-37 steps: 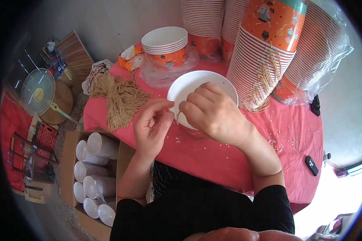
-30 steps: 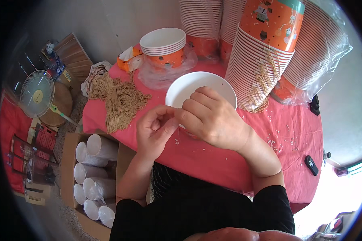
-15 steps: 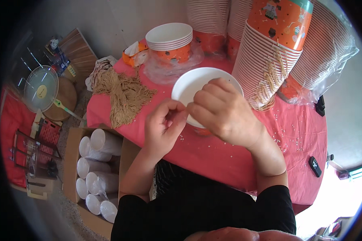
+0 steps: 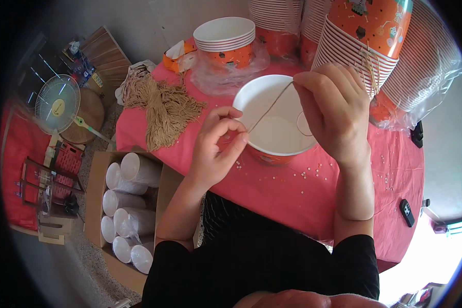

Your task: Threading and tying strings through holes in paper buckets to create handles.

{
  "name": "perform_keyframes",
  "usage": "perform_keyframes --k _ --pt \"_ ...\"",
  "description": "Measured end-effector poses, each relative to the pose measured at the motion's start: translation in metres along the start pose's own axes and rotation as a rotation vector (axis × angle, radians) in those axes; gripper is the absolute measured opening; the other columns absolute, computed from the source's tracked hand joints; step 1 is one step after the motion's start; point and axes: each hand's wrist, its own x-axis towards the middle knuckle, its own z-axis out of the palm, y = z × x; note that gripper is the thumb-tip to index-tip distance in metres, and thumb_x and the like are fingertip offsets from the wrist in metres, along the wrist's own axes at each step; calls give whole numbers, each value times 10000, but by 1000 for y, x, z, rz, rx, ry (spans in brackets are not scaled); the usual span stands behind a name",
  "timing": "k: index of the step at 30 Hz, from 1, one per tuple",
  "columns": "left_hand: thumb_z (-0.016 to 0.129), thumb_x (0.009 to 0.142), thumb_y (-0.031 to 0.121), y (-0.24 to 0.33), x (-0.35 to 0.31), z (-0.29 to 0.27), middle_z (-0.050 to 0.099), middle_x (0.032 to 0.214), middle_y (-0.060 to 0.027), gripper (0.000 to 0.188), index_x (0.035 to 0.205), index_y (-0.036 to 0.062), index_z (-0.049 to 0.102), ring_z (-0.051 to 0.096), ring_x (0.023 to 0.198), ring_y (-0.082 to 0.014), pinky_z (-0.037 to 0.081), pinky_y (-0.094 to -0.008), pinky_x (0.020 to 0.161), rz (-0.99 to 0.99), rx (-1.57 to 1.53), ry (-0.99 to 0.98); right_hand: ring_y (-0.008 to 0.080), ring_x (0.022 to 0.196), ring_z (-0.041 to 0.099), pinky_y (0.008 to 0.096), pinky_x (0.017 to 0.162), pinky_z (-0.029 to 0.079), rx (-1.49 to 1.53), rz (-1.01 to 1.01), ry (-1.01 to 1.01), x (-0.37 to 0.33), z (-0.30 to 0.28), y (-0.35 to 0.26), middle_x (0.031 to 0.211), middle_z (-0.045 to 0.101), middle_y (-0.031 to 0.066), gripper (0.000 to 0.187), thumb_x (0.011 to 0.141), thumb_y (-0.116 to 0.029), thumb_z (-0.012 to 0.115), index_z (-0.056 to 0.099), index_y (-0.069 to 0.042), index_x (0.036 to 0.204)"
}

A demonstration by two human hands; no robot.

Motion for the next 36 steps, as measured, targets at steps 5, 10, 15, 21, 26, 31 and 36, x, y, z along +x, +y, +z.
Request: perform_keyframes --k 5,10,15,21,26,31,36 --pt "684 805 31 11 -12 -4 594 959 -96 128 928 22 648 573 782 -167 454 -257 646 20 165 262 253 654 576 346 595 443 4 54 -25 0 -2 -1 730 594 74 168 729 28 708 625 -41 857" --pt "726 772 70 32 -20 20 649 843 -81 313 1074 42 648 643 687 -221 501 -335 568 190 177 -58 245 647 581 335 591 455 29 89 -41 0 -3 -1 759 620 83 169 740 39 700 634 -42 872" --pt "707 827 117 18 -12 17 603 782 -71 280 1081 40 616 596 655 -191 472 -315 557 -40 147 -49 122 718 637 245 654 484 521 607 -75 0 -15 -16 802 647 62 165 823 13 677 627 -11 978" --pt "658 848 59 -24 22 -2 592 801 -38 112 942 13 617 555 654 -104 432 -247 568 -92 104 66 27 658 554 171 561 439 1253 732 -11 -7 -19 7 783 632 8 108 880 7 649 632 -1 986" --pt "653 816 10 -44 47 -10 615 770 -13 273 1069 -4 550 547 670 -55 446 -221 610 -285 -135 87 10 441 369 163 399 246 1697 798 45 -9 -29 25 759 644 65 93 928 -12 571 616 -7 1009" --pt "659 831 42 -56 73 -16 627 772 -19 211 1027 -8 600 557 673 -69 455 -235 617 -335 -53 25 101 413 516 200 364 423 1891 702 161 -10 -28 29 876 670 177 119 929 30 525 587 34 1031" --pt "659 862 84 -44 82 -12 662 801 -29 140 970 -5 659 570 687 -84 465 -246 625 -252 63 43 188 537 644 256 478 535 1697 777 122 -8 -23 23 876 678 176 103 896 70 557 585 42 991"
